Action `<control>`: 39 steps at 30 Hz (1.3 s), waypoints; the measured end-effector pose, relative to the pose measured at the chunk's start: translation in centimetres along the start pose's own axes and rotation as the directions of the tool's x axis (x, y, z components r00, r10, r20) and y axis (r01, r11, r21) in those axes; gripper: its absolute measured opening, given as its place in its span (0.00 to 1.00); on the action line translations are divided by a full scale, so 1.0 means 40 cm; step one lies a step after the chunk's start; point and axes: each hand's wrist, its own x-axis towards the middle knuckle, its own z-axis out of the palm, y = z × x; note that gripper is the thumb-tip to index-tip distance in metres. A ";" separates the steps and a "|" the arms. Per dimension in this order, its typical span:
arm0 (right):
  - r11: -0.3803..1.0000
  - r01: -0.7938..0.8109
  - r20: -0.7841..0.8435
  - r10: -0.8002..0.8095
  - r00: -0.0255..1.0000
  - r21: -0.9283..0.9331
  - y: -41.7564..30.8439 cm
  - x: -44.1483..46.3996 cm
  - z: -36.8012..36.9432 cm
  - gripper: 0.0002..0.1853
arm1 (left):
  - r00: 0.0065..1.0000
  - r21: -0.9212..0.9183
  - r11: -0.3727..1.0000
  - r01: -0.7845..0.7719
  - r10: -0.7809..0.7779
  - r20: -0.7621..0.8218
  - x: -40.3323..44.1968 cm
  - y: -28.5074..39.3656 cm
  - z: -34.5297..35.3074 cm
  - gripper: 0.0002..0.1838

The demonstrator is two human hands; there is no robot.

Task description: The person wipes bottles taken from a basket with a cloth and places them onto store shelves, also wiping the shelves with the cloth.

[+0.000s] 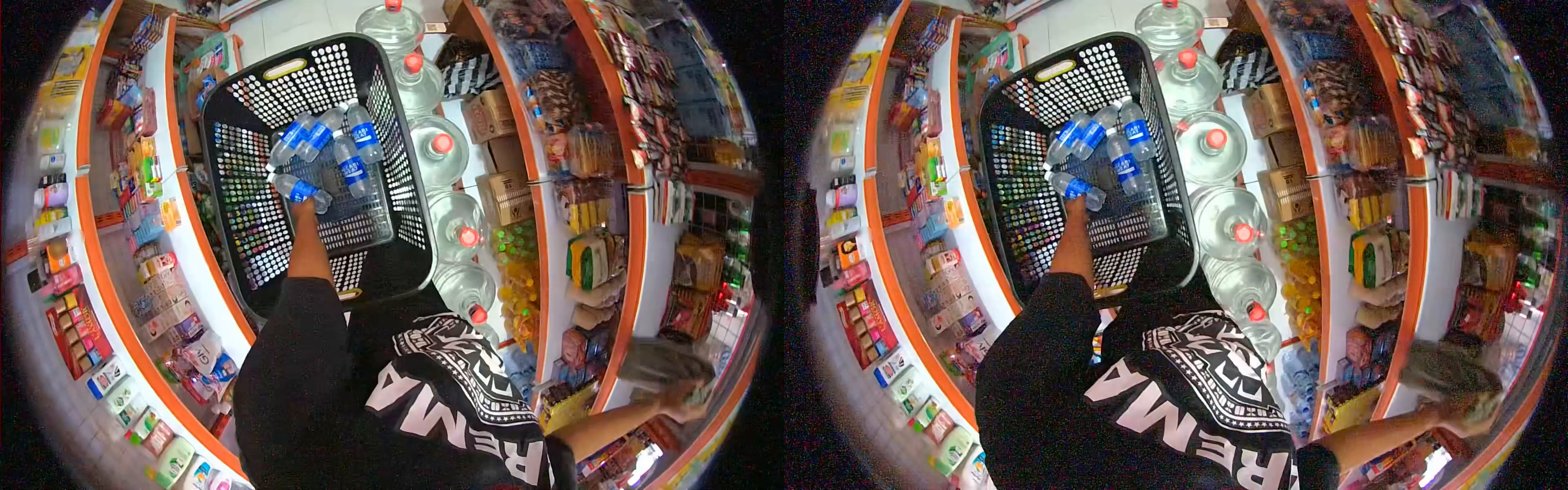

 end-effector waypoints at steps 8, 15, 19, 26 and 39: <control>0.997 0.021 0.542 0.024 0.840 -0.078 -0.337 -0.327 0.242 0.22 | 0.983 0.309 0.945 0.110 -0.057 -0.174 -0.037 0.026 0.063 0.47; 0.990 -0.137 0.730 0.064 0.680 0.042 -0.477 -0.366 0.307 0.19 | 0.839 -0.240 0.874 0.423 -0.278 0.468 -0.127 0.135 -0.048 0.34; 0.968 -0.242 0.742 0.116 0.661 0.064 -0.503 -0.394 0.309 0.17 | 0.710 -0.511 0.560 0.652 -0.217 0.670 -0.222 0.196 -0.114 0.23; 0.760 -0.605 0.772 0.232 0.592 0.236 -0.551 -0.435 0.328 0.15 | 0.523 -0.663 0.609 0.435 0.428 0.737 -0.483 0.454 -0.213 0.32; 0.190 -0.849 0.813 0.245 0.528 0.493 -0.694 -0.266 0.344 0.19 | 0.016 -0.548 0.607 -0.575 0.678 0.735 -1.003 0.819 -0.072 0.45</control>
